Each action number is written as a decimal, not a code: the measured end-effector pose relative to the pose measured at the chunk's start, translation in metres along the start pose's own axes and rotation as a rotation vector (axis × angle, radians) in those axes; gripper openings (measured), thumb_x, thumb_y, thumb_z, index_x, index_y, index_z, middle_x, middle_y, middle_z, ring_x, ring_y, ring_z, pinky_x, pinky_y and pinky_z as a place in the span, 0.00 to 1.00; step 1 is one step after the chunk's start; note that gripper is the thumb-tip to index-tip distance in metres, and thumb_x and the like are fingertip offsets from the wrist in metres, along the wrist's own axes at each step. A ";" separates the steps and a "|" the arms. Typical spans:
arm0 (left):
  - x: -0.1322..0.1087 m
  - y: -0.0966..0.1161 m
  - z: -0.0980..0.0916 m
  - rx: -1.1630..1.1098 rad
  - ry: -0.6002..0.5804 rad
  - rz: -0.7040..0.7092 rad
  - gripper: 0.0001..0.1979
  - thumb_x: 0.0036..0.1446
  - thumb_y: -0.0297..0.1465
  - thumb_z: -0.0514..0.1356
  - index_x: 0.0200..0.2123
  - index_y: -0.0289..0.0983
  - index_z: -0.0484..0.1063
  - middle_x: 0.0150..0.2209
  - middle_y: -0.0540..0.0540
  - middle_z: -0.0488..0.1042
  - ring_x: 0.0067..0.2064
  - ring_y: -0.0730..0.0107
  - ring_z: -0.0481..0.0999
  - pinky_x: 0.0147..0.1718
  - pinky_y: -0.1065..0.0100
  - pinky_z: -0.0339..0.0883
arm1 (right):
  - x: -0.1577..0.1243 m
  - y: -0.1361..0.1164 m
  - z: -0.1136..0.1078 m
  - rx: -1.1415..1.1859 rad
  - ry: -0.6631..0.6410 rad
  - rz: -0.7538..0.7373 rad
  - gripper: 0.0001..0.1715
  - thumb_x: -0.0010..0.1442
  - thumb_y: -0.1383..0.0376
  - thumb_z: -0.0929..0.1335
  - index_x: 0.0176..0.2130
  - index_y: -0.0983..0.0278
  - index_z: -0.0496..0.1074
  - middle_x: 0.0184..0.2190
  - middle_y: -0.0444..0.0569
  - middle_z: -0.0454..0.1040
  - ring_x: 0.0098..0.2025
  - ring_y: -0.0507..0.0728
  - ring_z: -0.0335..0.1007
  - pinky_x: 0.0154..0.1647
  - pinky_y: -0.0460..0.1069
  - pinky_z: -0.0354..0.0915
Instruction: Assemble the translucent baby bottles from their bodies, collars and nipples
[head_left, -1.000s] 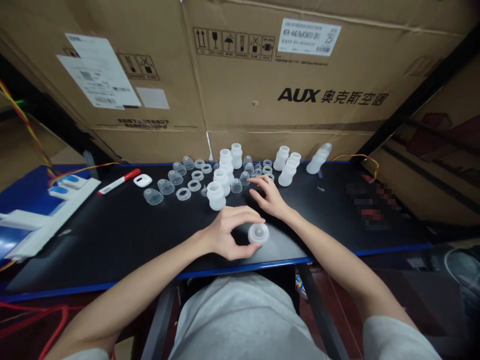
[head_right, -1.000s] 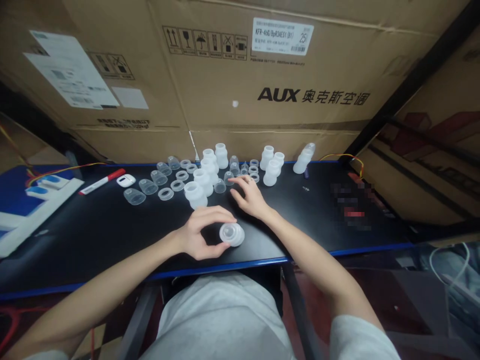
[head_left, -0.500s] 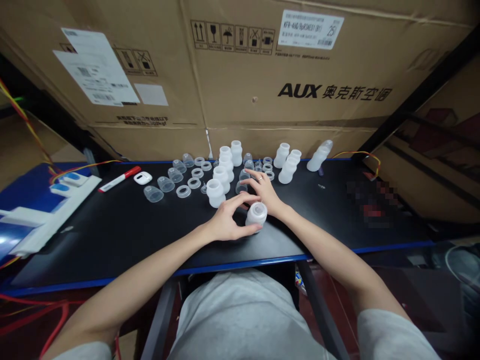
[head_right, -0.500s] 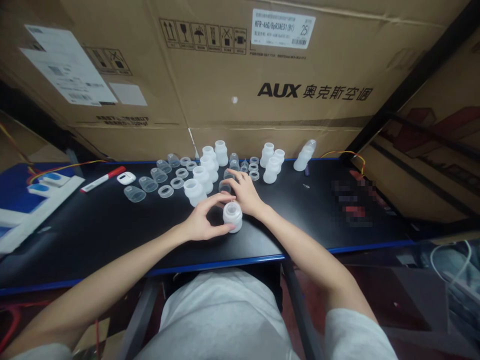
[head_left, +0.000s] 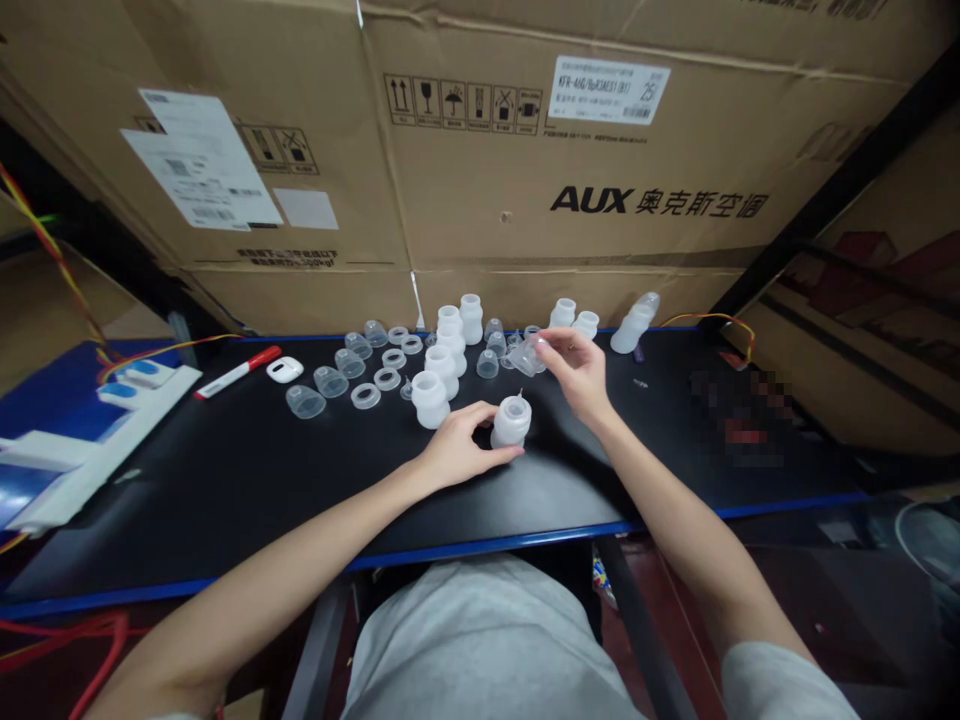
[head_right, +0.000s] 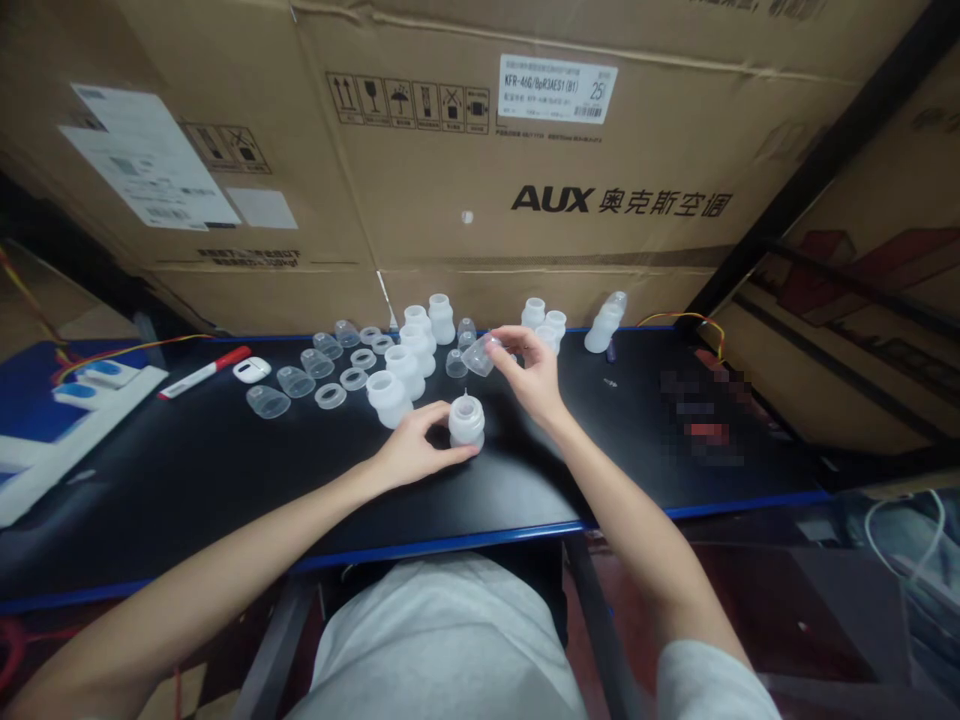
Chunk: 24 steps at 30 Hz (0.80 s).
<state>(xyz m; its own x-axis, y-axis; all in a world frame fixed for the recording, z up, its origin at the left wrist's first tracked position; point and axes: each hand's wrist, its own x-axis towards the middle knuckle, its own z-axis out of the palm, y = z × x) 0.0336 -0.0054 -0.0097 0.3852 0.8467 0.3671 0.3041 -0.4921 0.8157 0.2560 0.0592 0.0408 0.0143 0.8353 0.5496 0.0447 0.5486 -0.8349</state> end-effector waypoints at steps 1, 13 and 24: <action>0.001 -0.001 0.001 0.017 -0.003 0.004 0.19 0.57 0.41 0.77 0.46 0.38 0.82 0.46 0.43 0.85 0.45 0.57 0.84 0.48 0.56 0.80 | 0.000 -0.004 -0.002 0.066 0.004 0.011 0.19 0.64 0.47 0.79 0.46 0.55 0.81 0.45 0.47 0.86 0.49 0.61 0.82 0.54 0.58 0.76; 0.002 -0.005 0.003 0.023 0.002 0.004 0.17 0.59 0.41 0.77 0.45 0.38 0.81 0.44 0.43 0.84 0.44 0.57 0.83 0.46 0.57 0.77 | -0.022 -0.035 -0.003 0.043 -0.325 -0.154 0.13 0.65 0.54 0.80 0.47 0.54 0.83 0.48 0.50 0.85 0.53 0.64 0.81 0.62 0.64 0.75; 0.002 0.004 -0.001 -0.018 0.029 0.041 0.15 0.61 0.43 0.73 0.41 0.38 0.80 0.41 0.45 0.81 0.41 0.61 0.78 0.42 0.60 0.74 | -0.022 -0.031 -0.005 0.041 -0.397 -0.173 0.13 0.67 0.56 0.79 0.50 0.53 0.83 0.49 0.50 0.84 0.54 0.64 0.80 0.60 0.62 0.75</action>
<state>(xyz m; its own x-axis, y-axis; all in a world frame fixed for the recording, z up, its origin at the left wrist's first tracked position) 0.0349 -0.0055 -0.0054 0.3711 0.8318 0.4129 0.2725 -0.5226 0.8079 0.2593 0.0236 0.0545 -0.3756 0.6758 0.6342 -0.0270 0.6761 -0.7364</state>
